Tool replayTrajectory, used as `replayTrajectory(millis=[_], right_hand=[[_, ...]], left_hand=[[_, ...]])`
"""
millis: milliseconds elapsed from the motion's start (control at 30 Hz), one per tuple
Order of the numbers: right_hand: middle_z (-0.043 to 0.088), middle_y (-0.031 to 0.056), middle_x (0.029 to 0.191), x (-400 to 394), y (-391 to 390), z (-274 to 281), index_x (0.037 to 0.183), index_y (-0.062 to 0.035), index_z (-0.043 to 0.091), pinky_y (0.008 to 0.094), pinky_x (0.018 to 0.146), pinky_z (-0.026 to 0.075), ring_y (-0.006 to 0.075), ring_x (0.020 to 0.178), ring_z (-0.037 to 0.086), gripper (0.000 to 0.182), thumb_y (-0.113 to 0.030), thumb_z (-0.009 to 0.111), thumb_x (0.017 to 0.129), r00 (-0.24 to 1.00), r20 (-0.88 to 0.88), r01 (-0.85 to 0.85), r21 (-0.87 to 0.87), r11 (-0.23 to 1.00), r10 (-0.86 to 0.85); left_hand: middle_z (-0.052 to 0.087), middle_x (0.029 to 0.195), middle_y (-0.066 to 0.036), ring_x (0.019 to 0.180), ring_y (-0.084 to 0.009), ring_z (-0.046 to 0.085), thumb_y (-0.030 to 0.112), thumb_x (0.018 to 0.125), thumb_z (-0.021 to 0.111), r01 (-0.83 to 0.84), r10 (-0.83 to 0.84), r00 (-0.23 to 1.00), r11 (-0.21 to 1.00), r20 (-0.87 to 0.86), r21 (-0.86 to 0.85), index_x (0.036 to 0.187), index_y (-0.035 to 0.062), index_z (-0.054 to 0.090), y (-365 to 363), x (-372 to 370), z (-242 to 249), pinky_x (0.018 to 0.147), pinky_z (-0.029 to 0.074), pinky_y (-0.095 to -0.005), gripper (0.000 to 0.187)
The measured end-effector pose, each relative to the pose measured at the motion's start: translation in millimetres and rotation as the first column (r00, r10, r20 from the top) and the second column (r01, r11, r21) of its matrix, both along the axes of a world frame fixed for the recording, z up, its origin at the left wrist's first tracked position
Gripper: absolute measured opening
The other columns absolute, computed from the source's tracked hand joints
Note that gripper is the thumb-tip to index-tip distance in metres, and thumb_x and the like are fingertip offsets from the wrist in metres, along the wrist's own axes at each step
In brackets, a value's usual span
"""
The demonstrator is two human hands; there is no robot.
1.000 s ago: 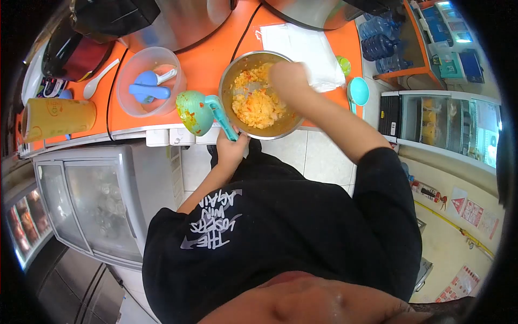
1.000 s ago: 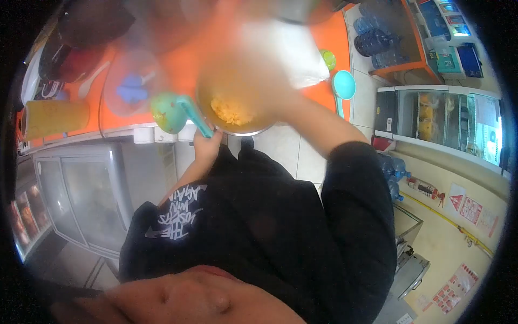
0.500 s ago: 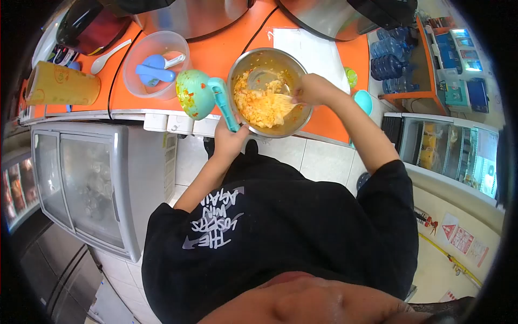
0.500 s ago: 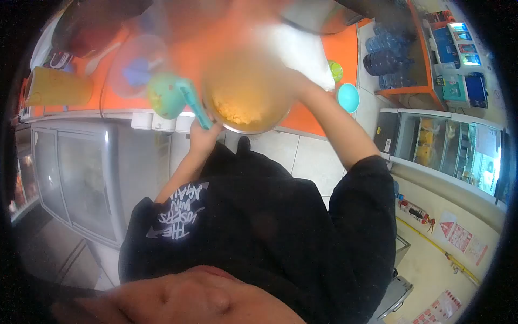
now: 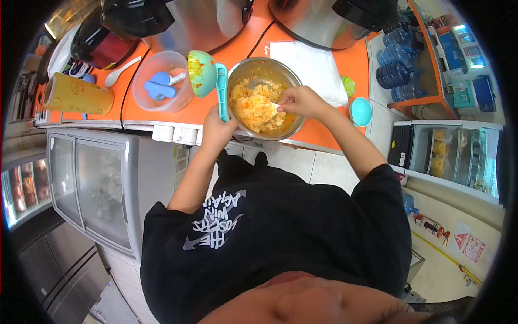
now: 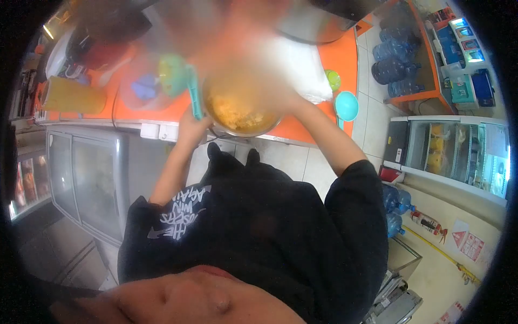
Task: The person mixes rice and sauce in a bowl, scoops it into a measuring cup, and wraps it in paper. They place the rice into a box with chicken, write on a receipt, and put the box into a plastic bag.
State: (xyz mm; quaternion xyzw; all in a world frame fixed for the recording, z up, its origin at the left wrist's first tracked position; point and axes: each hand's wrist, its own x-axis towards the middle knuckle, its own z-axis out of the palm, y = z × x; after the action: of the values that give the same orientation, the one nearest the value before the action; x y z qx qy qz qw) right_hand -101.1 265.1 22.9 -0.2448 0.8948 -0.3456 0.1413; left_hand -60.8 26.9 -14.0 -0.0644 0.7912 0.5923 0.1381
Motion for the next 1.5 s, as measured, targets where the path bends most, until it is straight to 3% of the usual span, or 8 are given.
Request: replayTrajectory(millis=[67,433,733,900,1033,1100,1133,1500], right_hand=[[0.055,0.0057,0.056,-0.5,18.4,-25.3,0.072,-0.0053,0.059,0.0256,0.050,0.041,0.0121,0.052,0.051,0.020,-0.023,0.066,0.067,0.925,0.306,0.224,0.039,0.974,-0.225],[0.050,0.0024,0.054,-29.4,73.8,17.7,0.073,-0.0044,0.060,0.0246,0.048,0.036,0.0107,0.050,0.044,0.023,-0.022,0.069,0.062,0.986,-0.057,0.168,0.230,0.959,-0.159],[0.054,0.0049,0.058,-54.9,34.3,51.2,0.074,-0.0057,0.060,0.0275,0.050,0.038,0.0141,0.053,0.049,0.027,-0.029,0.068,0.063,0.993,-0.108,0.054,0.158,0.986,-0.037],[0.060,0.0088,0.068,-45.6,-3.6,48.8,0.079,-0.0102,0.058,0.0309,0.061,0.041,0.0208,0.063,0.057,0.021,-0.027,0.062,0.067,0.956,-0.257,0.009,0.507,0.862,0.140],[0.060,0.0091,0.073,6.4,-50.0,-35.2,0.081,-0.0089,0.055,0.0331,0.067,0.037,0.0165,0.070,0.058,0.015,-0.016,0.053,0.068,0.909,-0.402,0.100,-0.051,0.994,-0.112],[0.059,0.0101,0.076,40.1,-73.8,-10.1,0.084,-0.0035,0.054,0.0313,0.065,0.037,0.0190,0.067,0.059,0.019,-0.015,0.052,0.069,0.845,-0.371,0.011,0.731,0.682,0.384],[0.059,0.0101,0.076,46.6,-71.5,-11.1,0.084,-0.0035,0.054,0.0313,0.065,0.037,0.0190,0.067,0.059,0.019,-0.015,0.052,0.069,0.842,-0.372,0.008,0.732,0.681,0.390],[0.058,0.0199,0.077,16.7,-27.4,98.3,0.087,0.0016,0.054,0.0384,0.062,0.046,0.0333,0.070,0.057,0.019,-0.005,0.051,0.069,0.998,-0.067,0.051,0.521,0.852,-0.019]], left_hand=[[0.057,0.079,-0.021,0.069,-0.0309,0.058,0.009,0.064,0.056,-0.197,-0.151,0.757,0.875,-0.635,-0.443,0.078,-0.0022,0.050,-13.9,-6.1,-24.1,0.062,0.046,-0.0359,0.020],[0.056,0.068,-0.014,0.057,-0.0187,0.058,0.019,0.070,0.056,0.357,-0.230,0.905,0.867,0.357,-0.348,0.083,-0.0030,0.050,-31.8,-27.5,38.8,0.052,0.045,-0.0299,0.027],[0.058,0.068,-0.020,0.059,-0.0277,0.059,0.016,0.069,0.049,0.321,-0.304,0.942,0.702,0.140,-0.636,0.087,-0.0085,0.049,-15.7,-14.6,18.4,0.056,0.046,-0.0349,0.030],[0.056,0.061,-0.019,0.052,-0.0242,0.058,0.017,0.070,0.050,0.384,-0.261,0.906,0.839,0.334,-0.385,0.083,-0.0095,0.049,-5.3,-5.5,18.1,0.051,0.046,-0.0335,0.030],[0.052,0.054,-0.008,0.045,-0.0139,0.052,0.017,0.074,0.050,0.189,-0.154,0.892,0.981,0.424,-0.040,0.075,-0.0047,0.050,22.1,2.9,22.0,0.040,0.043,-0.0247,0.022],[0.051,0.055,-0.007,0.045,-0.0132,0.051,0.016,0.074,0.050,0.116,-0.123,0.894,0.992,0.431,0.042,0.074,-0.0033,0.050,26.1,6.3,12.0,0.040,0.042,-0.0241,0.019],[0.050,0.055,-0.006,0.044,-0.0124,0.049,0.014,0.074,0.050,0.049,-0.099,0.892,0.991,0.442,0.122,0.074,-0.0018,0.050,26.2,7.2,9.3,0.039,0.041,-0.0235,0.016],[0.051,0.068,-0.008,0.054,-0.0129,0.051,0.009,0.076,0.049,-0.175,0.153,0.978,0.973,0.143,0.154,0.098,-0.0077,0.038,9.0,26.7,-12.7,0.049,0.043,-0.0247,0.029]])
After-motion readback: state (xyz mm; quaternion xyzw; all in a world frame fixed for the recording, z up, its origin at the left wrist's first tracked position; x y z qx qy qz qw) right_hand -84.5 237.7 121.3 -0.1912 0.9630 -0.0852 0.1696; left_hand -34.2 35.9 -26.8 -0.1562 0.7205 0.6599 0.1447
